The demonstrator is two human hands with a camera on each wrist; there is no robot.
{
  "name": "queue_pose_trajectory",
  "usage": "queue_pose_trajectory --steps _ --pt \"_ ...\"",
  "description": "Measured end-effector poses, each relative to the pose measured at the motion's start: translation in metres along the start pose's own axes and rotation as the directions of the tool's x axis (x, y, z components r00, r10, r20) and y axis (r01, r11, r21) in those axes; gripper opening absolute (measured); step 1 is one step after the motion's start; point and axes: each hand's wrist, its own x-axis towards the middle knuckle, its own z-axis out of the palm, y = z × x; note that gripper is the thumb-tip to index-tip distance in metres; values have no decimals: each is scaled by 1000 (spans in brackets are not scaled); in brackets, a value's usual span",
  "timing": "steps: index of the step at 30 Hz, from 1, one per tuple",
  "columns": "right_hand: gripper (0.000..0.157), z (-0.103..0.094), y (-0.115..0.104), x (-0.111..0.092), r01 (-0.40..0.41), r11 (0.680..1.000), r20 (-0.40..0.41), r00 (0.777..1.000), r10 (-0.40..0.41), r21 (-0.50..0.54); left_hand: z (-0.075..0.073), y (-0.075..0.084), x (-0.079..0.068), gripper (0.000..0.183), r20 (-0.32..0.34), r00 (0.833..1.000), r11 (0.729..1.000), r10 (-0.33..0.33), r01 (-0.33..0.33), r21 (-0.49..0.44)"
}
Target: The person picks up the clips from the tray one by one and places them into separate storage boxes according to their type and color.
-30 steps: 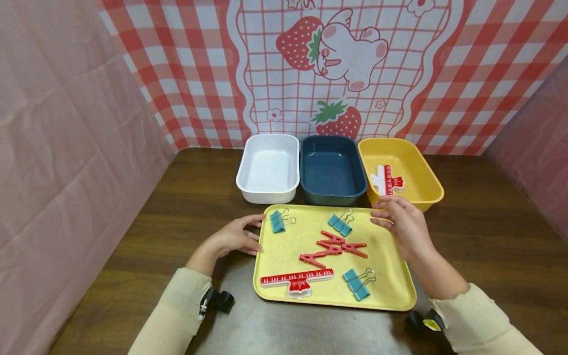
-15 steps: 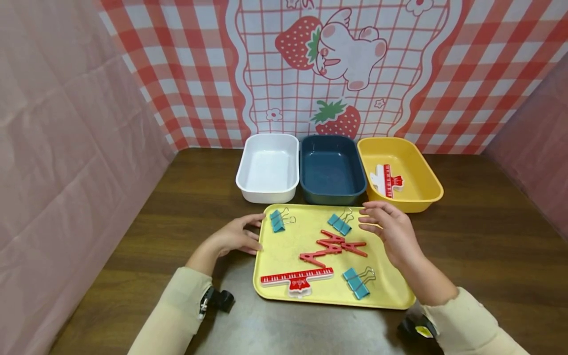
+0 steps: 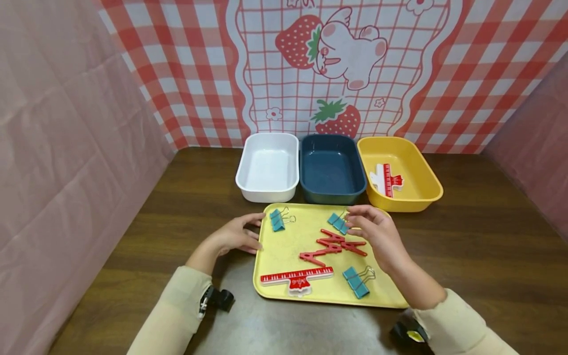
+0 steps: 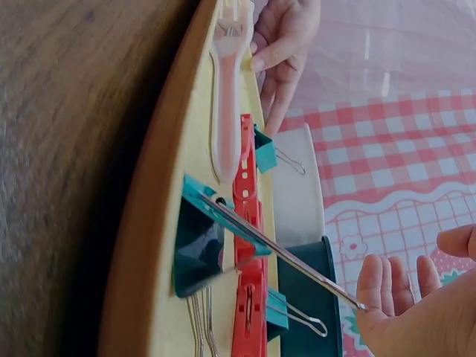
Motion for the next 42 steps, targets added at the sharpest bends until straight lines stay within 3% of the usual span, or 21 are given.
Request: queue_pose_trajectory --steps 14,19,33,37,42 --pt "35 16 8 -5 24 996 82 997 -17 -82 1 0 0 79 1 1000 1000 -3 3 0" --pt "41 20 13 -6 44 986 132 991 -23 -161 1 1 -1 79 -4 1000 1000 -7 7 8" --pt "55 32 24 -11 159 937 330 943 -50 -312 1 0 0 80 -7 1000 1000 -11 11 6" --pt "56 34 29 -12 244 897 387 918 -91 -368 1 1 0 81 -10 1000 1000 -11 11 2" --pt "58 37 33 -14 364 791 447 885 -129 -492 2 1 0 81 -14 1000 1000 -14 14 3"
